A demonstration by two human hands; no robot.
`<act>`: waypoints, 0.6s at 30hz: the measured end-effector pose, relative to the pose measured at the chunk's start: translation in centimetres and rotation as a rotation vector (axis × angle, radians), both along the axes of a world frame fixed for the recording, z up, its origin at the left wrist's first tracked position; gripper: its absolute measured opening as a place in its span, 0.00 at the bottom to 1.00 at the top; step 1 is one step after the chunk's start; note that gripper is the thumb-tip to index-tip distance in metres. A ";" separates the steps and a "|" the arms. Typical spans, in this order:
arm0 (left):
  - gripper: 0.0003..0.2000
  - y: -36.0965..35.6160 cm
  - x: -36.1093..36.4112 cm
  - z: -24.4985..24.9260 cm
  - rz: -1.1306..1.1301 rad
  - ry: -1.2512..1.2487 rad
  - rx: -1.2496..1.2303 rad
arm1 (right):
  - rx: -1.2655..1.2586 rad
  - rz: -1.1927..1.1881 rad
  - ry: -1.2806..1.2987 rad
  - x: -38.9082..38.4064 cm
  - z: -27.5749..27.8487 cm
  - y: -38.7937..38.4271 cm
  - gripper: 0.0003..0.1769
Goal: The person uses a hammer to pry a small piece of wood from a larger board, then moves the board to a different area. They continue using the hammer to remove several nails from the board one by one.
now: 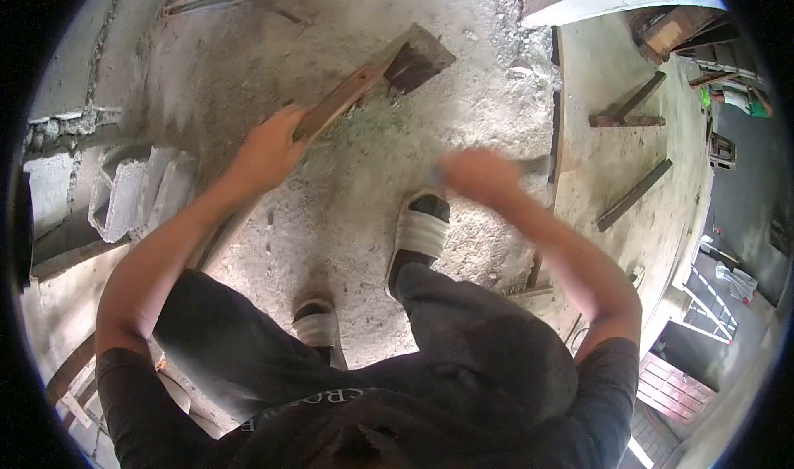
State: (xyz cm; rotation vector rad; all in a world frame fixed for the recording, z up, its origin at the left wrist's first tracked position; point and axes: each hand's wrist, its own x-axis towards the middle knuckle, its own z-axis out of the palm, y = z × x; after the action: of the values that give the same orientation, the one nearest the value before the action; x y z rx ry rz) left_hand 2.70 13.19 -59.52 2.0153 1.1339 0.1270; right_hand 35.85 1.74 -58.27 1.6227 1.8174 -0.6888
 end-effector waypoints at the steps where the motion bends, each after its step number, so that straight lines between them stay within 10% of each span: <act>1: 0.23 -0.2 0.0 0.0 0.009 0.008 -0.003 | 0.109 -0.206 -0.029 1.9 2.0 2.3 0.21; 3: 0.23 1.1 -0.1 0.4 0.037 0.011 0.029 | 0.488 -0.046 -0.132 4.6 1.4 1.7 0.22; 7: 0.22 1.7 0.3 0.0 0.038 -0.025 0.004 | 0.170 -0.185 -0.117 1.3 2.1 -1.1 0.26; 15: 0.21 1.3 0.4 0.0 0.053 -0.037 0.007 | 0.110 0.411 0.197 -3.5 2.2 -1.0 0.24; 16: 0.21 1.2 0.5 0.5 0.058 -0.025 -0.023 | -0.162 0.132 -0.057 -2.1 1.4 1.7 0.22; 18: 0.21 1.0 0.3 0.7 0.064 -0.015 -0.061 | 0.234 -0.174 -0.159 2.9 1.7 4.6 0.24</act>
State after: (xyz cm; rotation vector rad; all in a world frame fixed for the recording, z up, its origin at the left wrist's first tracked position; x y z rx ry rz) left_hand 3.03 14.17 -58.81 1.9219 1.1795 0.1381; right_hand 38.76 6.35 -56.58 1.9477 1.7065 -0.4175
